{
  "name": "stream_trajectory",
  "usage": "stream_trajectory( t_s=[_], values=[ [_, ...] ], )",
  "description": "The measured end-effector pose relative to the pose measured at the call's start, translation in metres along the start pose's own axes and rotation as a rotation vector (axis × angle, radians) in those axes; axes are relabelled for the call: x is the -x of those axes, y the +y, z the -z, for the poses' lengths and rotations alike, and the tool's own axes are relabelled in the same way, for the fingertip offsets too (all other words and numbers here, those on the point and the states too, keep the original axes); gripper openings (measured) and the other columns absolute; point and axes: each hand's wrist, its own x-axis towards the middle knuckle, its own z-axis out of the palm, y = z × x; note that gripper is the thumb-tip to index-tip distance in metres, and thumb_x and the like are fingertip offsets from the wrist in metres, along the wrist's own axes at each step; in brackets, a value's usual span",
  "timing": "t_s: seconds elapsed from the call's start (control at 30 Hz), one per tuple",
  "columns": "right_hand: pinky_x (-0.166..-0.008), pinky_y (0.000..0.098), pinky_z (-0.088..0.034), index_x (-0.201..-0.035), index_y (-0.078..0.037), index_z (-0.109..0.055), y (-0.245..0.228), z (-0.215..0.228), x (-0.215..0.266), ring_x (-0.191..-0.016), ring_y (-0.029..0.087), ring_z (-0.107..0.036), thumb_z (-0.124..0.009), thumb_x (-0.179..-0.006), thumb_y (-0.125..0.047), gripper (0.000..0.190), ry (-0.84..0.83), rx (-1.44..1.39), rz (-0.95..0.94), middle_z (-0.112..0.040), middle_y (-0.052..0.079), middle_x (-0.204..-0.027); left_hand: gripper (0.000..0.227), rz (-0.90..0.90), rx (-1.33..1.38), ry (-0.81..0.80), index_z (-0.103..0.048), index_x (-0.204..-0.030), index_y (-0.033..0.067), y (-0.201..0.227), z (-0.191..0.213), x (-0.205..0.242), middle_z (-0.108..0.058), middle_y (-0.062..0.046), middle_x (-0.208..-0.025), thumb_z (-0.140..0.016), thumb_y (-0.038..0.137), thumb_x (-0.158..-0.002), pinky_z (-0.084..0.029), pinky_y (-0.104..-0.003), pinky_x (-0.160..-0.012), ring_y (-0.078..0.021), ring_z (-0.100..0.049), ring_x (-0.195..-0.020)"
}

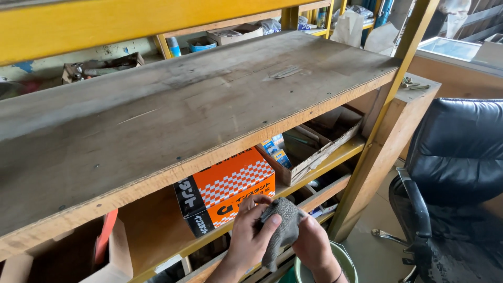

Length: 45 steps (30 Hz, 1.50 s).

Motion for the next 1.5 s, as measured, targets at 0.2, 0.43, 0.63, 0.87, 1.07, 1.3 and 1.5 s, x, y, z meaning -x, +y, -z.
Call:
stream_trajectory(
  t_s=[0.2,0.43,0.63,0.87,1.07,1.3,1.5],
  values=[
    [-0.067,0.0380,-0.058,-0.101,0.008,-0.066,0.028,0.025,0.010,-0.076,0.029,-0.071,-0.080,-0.087,-0.026,0.039,-0.028,-0.039,-0.079,-0.072,0.019,-0.088,0.042,-0.251,-0.085,0.077,-0.059,-0.068,0.0073,0.014,0.010,-0.001,-0.066,-0.007,-0.122,-0.067,0.041,-0.091,-0.051,-0.040,-0.086,-0.0254,-0.057,-0.117],
    [-0.077,0.0482,-0.062,-0.132,0.012,-0.049,0.033,0.010,0.008,-0.089,0.039,-0.074,-0.078,-0.082,-0.018,0.065,-0.015,-0.216,-0.170,-0.071,0.029,-0.107,0.048,-0.310,-0.066,0.087,-0.055,-0.065,0.0049,0.009,0.013,0.007,-0.066,-0.007,-0.119,-0.062,0.039,-0.098,-0.047,-0.052,-0.102,-0.0317,-0.054,-0.126],
    [-0.096,0.0398,-0.054,-0.134,-0.005,-0.051,0.022,-0.039,-0.005,-0.117,0.029,-0.064,-0.073,-0.083,-0.007,0.056,0.264,0.389,0.242,-0.061,0.019,-0.138,0.037,-0.437,-0.056,0.250,-0.054,-0.064,0.0066,0.006,0.016,0.006,-0.073,-0.008,-0.118,-0.067,0.025,-0.093,-0.050,-0.049,-0.101,-0.0351,-0.056,-0.126],
    [-0.084,0.0329,-0.048,-0.106,-0.003,-0.063,0.017,-0.032,-0.006,-0.095,0.017,-0.059,-0.081,-0.085,-0.043,0.049,-0.118,0.660,0.226,-0.065,0.009,-0.106,0.039,-0.426,0.061,0.287,-0.050,-0.062,0.0076,0.011,0.016,0.001,-0.078,-0.007,-0.100,-0.065,0.022,-0.096,-0.051,-0.041,-0.098,-0.0285,-0.066,-0.107],
    [-0.108,0.0549,-0.041,-0.082,-0.004,-0.058,0.005,-0.046,-0.034,-0.137,0.042,-0.050,-0.074,-0.085,-0.027,0.028,-0.004,0.203,0.223,-0.053,0.032,-0.142,0.024,-0.226,0.118,0.237,-0.073,-0.090,0.0114,-0.008,0.012,0.006,-0.076,-0.005,-0.105,-0.065,0.033,-0.095,-0.050,-0.039,-0.091,-0.0222,-0.068,-0.102],
    [-0.100,0.0348,-0.051,-0.107,-0.005,-0.057,-0.033,-0.061,-0.115,-0.116,0.025,-0.064,-0.072,-0.087,0.001,0.026,0.474,1.060,0.858,-0.066,0.016,-0.127,0.039,0.046,0.031,0.261,-0.082,-0.105,0.0126,-0.035,0.022,0.039,-0.076,-0.004,-0.124,-0.068,0.045,-0.086,-0.058,-0.039,-0.097,-0.0187,-0.072,-0.121],
    [-0.095,0.0425,-0.062,-0.105,-0.005,-0.072,0.011,-0.091,-0.143,-0.108,0.037,-0.069,-0.070,-0.083,-0.007,0.022,0.066,1.407,1.152,-0.062,0.022,-0.122,0.021,-0.110,-0.229,0.345,-0.084,-0.093,0.0259,-0.031,0.043,0.056,-0.076,0.004,-0.122,-0.079,0.015,-0.076,-0.059,-0.026,-0.085,-0.0120,-0.077,-0.101]
  ],
)
